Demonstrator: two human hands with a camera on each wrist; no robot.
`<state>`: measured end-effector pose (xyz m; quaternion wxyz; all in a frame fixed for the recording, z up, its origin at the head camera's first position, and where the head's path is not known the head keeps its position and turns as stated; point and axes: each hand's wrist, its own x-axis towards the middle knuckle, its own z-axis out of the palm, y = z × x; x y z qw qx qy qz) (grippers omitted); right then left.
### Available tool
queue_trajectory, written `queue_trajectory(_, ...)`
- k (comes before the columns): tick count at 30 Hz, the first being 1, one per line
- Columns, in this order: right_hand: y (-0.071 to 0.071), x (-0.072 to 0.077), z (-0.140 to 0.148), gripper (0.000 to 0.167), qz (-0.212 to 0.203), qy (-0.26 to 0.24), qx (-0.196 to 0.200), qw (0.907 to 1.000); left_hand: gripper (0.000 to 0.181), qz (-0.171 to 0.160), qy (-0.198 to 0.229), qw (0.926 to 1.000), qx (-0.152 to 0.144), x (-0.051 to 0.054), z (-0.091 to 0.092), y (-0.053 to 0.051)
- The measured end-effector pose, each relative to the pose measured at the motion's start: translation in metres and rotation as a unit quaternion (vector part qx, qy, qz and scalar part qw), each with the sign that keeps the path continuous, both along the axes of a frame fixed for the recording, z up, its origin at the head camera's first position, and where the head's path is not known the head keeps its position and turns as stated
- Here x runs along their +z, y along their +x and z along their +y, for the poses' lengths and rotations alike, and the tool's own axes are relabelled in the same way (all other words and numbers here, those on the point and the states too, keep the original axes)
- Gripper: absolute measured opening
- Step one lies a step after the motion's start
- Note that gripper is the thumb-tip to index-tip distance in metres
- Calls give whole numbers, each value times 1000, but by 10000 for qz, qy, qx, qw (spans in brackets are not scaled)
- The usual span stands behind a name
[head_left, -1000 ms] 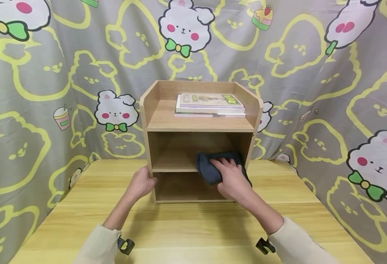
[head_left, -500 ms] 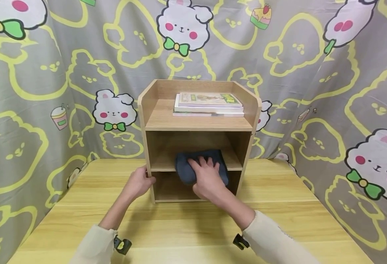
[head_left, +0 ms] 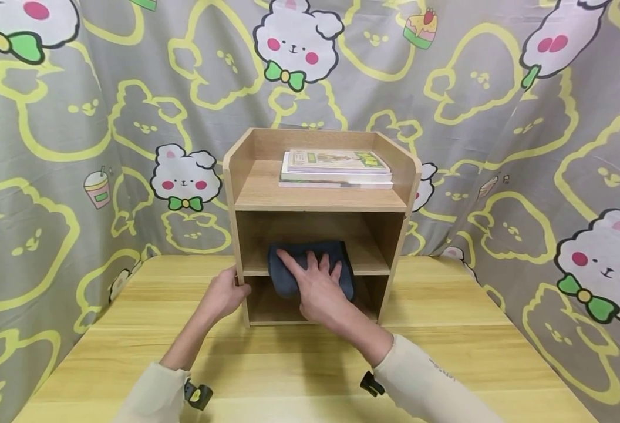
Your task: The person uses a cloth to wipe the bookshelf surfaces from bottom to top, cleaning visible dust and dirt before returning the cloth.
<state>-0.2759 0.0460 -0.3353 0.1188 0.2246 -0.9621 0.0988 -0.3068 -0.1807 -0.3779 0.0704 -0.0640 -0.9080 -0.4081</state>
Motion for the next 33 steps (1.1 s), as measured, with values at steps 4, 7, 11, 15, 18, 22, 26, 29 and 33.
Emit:
queue_trajectory(4, 0, 0, 0, 99, -157, 94, 13, 9998, 48, -62, 66, 10000, 8, 0, 1, 0)
queue_trajectory(7, 1, 1, 1, 96, -339, 61, -18, 9994, 48, -37, 39, 10000, 5, 0, 1, 0)
queue_trajectory(11, 2, 2, 8, 97, -551, -28, -8, 9985, 47, -55, -8, 10000, 17, -1, 1, 0)
queue_trajectory(15, 2, 4, 22, 99, -682, -84, -38, 9976, 46, -84, -59, 9999, 33, -1, 0, 0)
queue_trajectory(18, 1, 7, 37, 98, -703, -83, -117, 9974, 47, -31, -104, 9999, 37, 0, 0, 0)
queue_trajectory(22, 0, 10, 58, 96, -670, -2, -216, 9975, 48, -30, -67, 10000, 18, 2, 1, 0)
queue_trajectory(26, 1, 10, 76, 93, -576, 14, -319, 9978, 48, -20, -58, 10000, 14, 2, 1, 1)
queue_trajectory(29, 1, 8, 82, 88, -354, 12, -271, 9990, 48, 23, -69, 10000, 17, 1, 1, 1)
queue_trajectory(33, 0, 4, 81, 83, 169, 16, -24, 9999, 48, 26, -38, 10000, 8, 1, 1, 1)
